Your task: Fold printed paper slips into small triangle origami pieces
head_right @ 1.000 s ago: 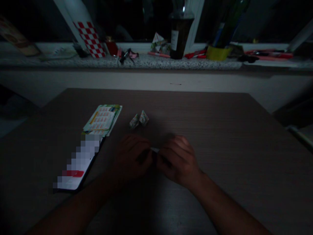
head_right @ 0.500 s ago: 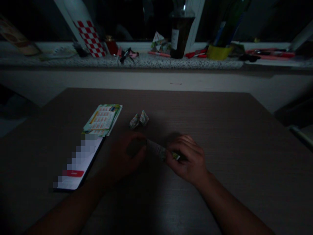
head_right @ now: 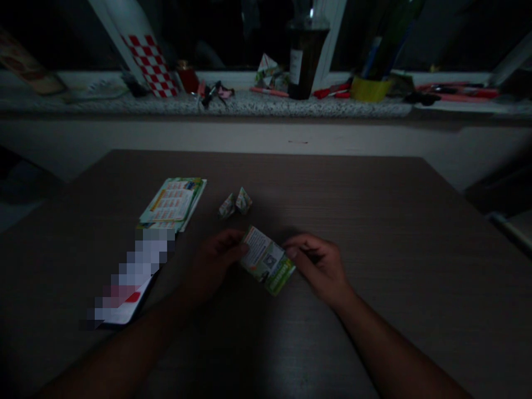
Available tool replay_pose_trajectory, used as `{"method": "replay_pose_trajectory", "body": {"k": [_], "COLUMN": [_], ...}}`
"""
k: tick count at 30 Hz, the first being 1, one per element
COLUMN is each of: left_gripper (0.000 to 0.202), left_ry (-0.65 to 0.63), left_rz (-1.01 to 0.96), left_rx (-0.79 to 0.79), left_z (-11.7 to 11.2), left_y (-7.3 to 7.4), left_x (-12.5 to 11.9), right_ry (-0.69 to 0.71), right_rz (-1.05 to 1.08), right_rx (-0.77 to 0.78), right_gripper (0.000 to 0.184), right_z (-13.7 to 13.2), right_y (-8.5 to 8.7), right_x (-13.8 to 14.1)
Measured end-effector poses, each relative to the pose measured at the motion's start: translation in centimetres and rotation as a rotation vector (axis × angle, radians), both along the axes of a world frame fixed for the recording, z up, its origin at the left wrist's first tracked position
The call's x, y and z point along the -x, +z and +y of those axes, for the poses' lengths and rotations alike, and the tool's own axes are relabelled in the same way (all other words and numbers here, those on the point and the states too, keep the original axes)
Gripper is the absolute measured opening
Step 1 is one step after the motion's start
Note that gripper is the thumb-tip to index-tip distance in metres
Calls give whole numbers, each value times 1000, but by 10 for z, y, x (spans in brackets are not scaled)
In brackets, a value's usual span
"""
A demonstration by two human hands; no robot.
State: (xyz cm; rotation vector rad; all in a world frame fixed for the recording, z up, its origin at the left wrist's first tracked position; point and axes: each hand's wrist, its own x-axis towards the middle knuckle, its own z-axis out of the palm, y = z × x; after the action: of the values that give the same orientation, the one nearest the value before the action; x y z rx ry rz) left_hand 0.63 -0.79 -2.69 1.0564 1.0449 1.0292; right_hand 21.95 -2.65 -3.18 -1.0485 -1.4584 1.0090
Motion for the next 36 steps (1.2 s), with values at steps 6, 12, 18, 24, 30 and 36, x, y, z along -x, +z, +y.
{"method": "replay_pose_trajectory", "body": {"k": [6,12,18,24,30,36], "left_gripper": [15,16,12,9,16,11], "left_ry": [-38,-120,-192,-255,-324,-335], "left_rz": [-236,-204,-52,104,202,340], "left_rx": [245,271,68,-85,-233,-414], "left_z": [3,-2,-6,-10,-14,-16], "left_y": [6,7,8,8,9,14], "left_x": [2,-1,-2,-2,2,-2], "right_ry": [189,388,385,257,181,178], "right_rz": [-25,-70,-19,-37,-119,-205], "right_rx": [-89,-177,-176,-179,-205,-304], "right_gripper": [13,33,19,18,18,16], "right_z": [-1,-4,-2,-4,-5,-6], "right_y": [3,7,8,13,12,9], "right_x": [-9,3,6,10,10,11]}}
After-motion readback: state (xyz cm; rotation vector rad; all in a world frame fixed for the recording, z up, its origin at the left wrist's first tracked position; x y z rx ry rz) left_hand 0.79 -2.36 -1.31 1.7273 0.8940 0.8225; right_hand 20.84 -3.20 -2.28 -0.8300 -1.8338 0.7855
